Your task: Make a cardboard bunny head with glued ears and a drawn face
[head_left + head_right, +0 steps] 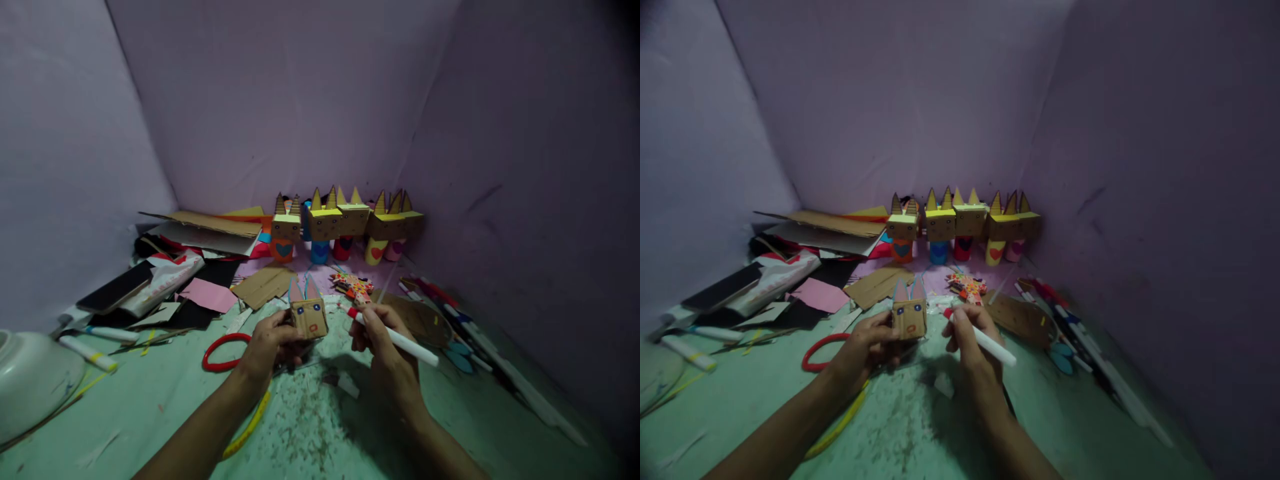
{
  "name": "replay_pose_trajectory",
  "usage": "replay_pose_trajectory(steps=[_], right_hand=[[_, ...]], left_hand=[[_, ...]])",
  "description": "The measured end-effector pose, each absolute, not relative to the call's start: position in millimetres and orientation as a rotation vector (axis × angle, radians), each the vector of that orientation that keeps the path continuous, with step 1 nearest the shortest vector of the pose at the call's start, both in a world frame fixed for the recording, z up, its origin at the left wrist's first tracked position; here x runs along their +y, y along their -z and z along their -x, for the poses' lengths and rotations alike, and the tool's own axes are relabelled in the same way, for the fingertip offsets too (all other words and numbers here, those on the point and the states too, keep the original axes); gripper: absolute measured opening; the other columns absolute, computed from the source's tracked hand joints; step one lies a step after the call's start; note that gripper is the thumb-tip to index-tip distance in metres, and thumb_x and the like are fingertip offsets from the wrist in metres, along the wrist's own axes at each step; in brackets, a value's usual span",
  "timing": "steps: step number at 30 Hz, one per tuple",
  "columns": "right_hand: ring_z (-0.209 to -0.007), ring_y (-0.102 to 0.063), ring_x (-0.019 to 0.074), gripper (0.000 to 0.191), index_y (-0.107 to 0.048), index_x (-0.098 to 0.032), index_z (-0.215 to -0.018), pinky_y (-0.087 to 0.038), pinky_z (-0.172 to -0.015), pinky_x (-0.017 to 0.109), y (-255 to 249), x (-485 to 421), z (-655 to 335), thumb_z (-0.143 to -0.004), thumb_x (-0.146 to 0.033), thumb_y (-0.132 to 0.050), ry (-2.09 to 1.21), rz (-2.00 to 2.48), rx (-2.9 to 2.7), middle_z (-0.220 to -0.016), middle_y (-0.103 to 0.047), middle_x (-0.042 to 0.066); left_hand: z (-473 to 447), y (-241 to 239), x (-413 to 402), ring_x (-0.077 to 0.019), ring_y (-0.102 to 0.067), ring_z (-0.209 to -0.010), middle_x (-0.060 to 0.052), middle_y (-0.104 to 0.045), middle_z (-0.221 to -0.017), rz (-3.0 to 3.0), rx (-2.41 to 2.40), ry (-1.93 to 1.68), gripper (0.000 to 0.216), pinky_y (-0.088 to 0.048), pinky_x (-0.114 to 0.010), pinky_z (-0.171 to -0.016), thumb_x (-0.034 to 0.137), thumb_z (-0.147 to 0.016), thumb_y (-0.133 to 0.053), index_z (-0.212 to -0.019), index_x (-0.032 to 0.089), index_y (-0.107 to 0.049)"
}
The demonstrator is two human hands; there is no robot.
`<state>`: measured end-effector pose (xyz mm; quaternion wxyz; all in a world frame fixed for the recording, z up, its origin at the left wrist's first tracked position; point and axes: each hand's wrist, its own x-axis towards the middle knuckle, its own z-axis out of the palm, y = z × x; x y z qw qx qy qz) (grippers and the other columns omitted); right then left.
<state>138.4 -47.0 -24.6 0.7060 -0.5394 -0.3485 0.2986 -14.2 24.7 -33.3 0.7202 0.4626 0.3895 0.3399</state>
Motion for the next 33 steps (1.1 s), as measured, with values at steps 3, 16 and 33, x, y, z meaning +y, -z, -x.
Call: replay_pose_trajectory(steps=[3, 16, 33], right_hand=[[-0.062, -0.060, 0.0163, 0.030, -0.065, -0.019, -0.090, -0.048, -0.059, 0.028, 26.8, -45.1, -139.7, -0.079, -0.047, -0.060, -0.643, 1.244, -0.823, -0.073, -0.067, 0.002], [-0.080, -0.067, 0.0223, 0.036, -0.055, -0.020, -0.105, -0.054, -0.069, 0.035, 44.3, -43.4, -136.7, -0.072, -0.029, -0.067, -0.666, 1.225, -1.156, -0.090, -0.069, 0.006], [-0.040, -0.051, 0.0108, 0.026, -0.067, -0.016, -0.067, -0.040, -0.037, 0.021, 25.6, -48.6, -141.2, -0.075, -0.040, -0.067, -0.425, 1.215, -0.874, -0.048, -0.059, -0.001]], left_hand=[[12.9, 32.8, 24.3, -0.0131, -0.056, -0.053, -0.012, -0.071, -0.082, -1.027, 0.871, -0.763, 0.048, -0.044, -0.022, -0.043, 0.023, -0.057, -0.064, -0.103, 0.007, -0.061], [15.0, 34.5, 22.4, -0.0193, -0.063, -0.071, -0.010, -0.070, -0.092, -1.043, 0.849, -0.768, 0.063, -0.051, -0.027, -0.053, 0.020, -0.052, -0.073, -0.112, 0.011, -0.059], [11.9, 32.3, 22.9, -0.0168, -0.060, -0.061, -0.009, -0.069, -0.083, -0.985, 0.925, -0.766, 0.056, -0.047, -0.025, -0.046, 0.014, -0.047, -0.070, -0.102, 0.008, -0.059]])
